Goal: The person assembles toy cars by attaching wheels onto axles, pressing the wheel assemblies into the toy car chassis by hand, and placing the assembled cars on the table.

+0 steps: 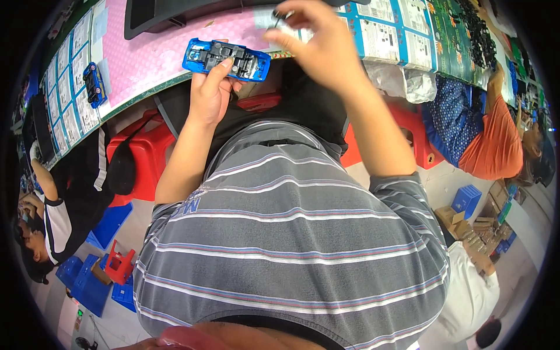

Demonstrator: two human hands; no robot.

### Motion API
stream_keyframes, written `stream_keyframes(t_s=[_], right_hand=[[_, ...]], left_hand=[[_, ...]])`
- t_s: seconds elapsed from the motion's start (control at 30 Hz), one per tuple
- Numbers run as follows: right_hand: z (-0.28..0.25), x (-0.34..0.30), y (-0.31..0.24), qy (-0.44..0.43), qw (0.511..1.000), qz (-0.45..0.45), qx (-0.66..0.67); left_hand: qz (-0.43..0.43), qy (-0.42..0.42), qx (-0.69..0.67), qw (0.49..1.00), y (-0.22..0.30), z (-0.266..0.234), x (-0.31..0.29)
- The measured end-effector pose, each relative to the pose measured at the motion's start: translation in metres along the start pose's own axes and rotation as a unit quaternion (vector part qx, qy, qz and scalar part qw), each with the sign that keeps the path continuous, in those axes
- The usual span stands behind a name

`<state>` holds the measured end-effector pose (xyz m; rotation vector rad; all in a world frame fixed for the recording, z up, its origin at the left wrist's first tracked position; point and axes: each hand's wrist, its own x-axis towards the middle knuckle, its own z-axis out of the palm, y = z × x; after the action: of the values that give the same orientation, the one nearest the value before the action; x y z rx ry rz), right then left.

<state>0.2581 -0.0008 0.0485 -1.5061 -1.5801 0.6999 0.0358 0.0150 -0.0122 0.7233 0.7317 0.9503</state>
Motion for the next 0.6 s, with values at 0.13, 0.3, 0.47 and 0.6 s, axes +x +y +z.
stream_keyframes(t_s=[0.13,0.3,0.47,0.6], right_hand=[[0.012,-0.024,0.016,0.020,0.986,0.023,0.165],[0.006,-0.030,0.029,0.003,0.984,0.013,0.175],[0.009,-0.029,0.018,-0.030,0.961,0.060,0.267],[0.015,-0.030,0.017,-0.048,0.934,0.067,0.346]], left_hand=[[-0.010,-0.015,-0.031,0.999,0.002,0.007,0.004],[-0.018,-0.045,0.013,0.999,0.002,0.003,0.007],[-0.005,-0.043,0.009,0.999,0.004,0.002,0.006],[0.000,-0.037,0.006,0.999,0.011,0.002,-0.001]])
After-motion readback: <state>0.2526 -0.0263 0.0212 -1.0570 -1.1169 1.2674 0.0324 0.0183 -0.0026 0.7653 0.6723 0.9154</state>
